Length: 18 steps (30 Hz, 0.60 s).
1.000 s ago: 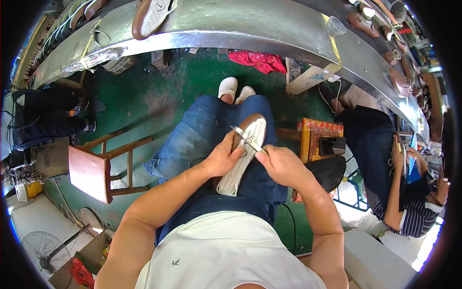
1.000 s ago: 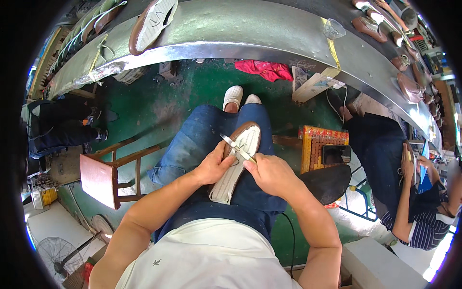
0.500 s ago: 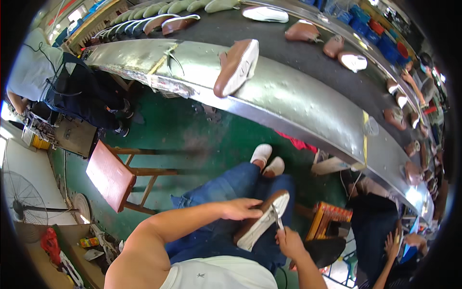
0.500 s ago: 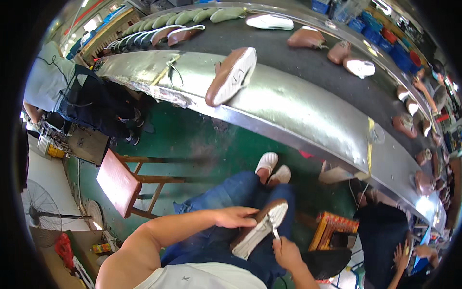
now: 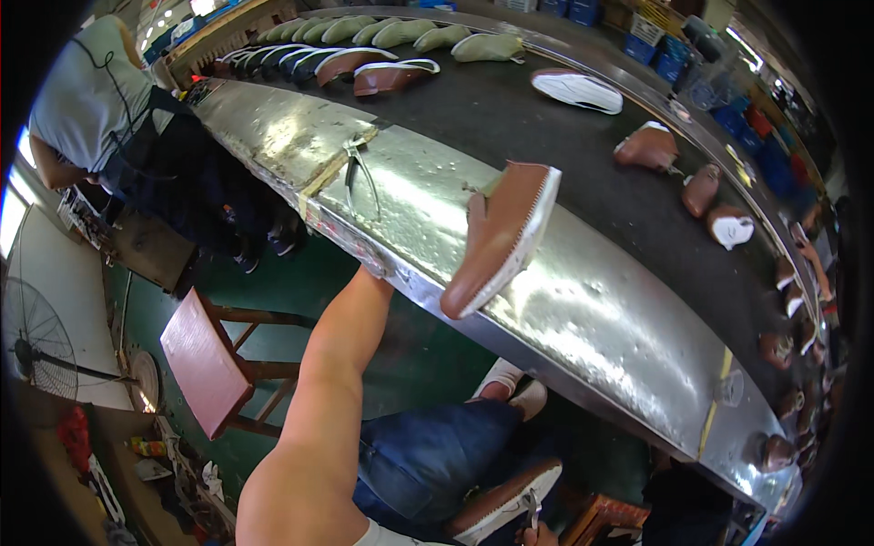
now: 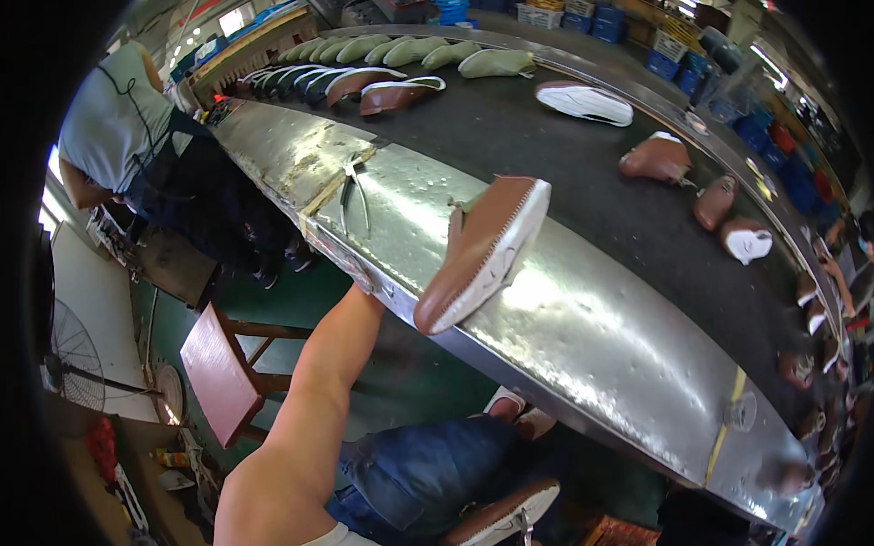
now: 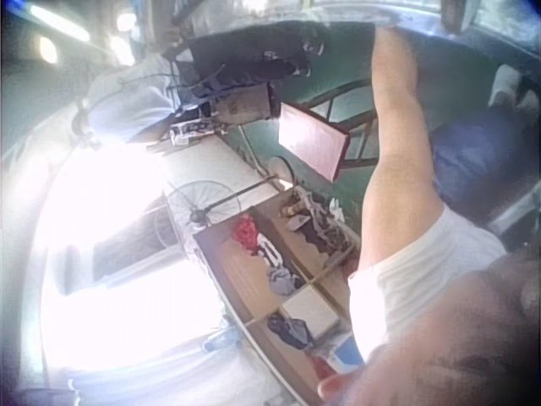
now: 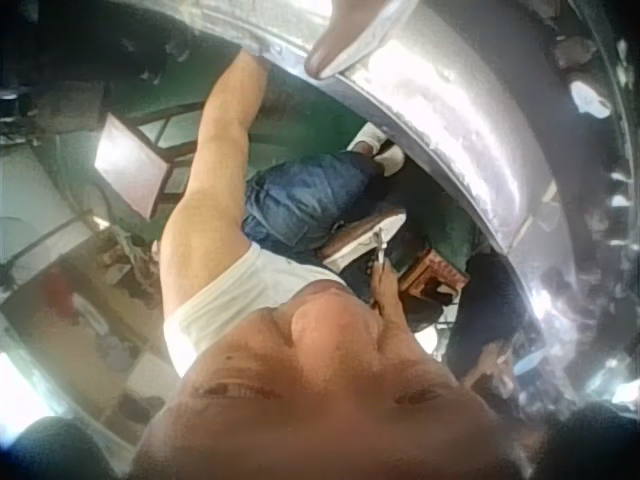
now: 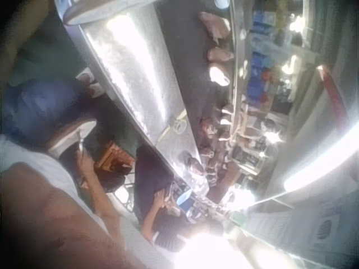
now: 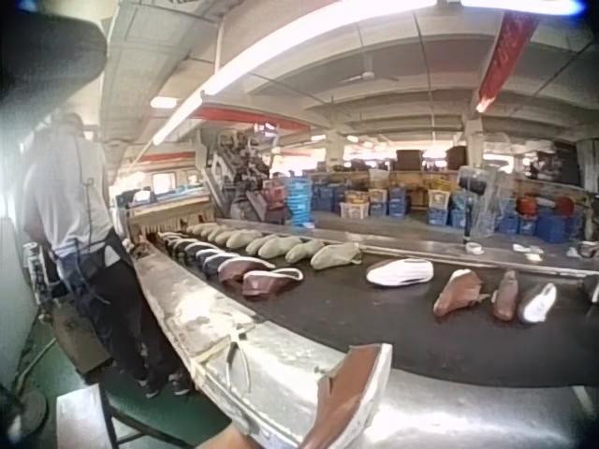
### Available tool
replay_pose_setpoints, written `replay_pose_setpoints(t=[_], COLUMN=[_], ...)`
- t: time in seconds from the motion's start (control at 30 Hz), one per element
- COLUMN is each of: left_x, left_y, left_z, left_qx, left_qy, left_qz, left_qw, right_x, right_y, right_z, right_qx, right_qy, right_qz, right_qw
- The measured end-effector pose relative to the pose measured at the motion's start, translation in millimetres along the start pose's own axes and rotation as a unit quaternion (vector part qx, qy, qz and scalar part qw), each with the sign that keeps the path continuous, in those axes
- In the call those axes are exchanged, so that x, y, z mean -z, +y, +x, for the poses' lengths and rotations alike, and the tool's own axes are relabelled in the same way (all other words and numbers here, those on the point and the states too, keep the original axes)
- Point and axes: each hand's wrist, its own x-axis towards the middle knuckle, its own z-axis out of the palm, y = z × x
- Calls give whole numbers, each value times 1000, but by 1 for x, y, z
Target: Assemble shoe components using hand tools on a manufacturing line.
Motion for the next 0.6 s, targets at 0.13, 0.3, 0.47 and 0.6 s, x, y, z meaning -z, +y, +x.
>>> replay_pose_setpoints(t=[0.13, 0.3, 0.47, 0.6], left_x=[5, 10, 20, 30], left_y=[10, 10, 40, 33], left_z=[-1, -7, -4, -5], left_qx=[-40, -92, -109, -106], left_qy=[17, 34, 46, 42], left_qz=[85, 198, 305, 387], left_qw=[995, 975, 945, 915], right_x=[28, 44, 47, 63], right_y=[-14, -19, -8, -33], right_z=[11, 25, 34, 44], right_qx=[1, 3, 4, -15], right_qy=[-22, -35, -47, -51], right_qz=[-2, 3, -33, 62], right_qw=[1000, 999, 998, 997])
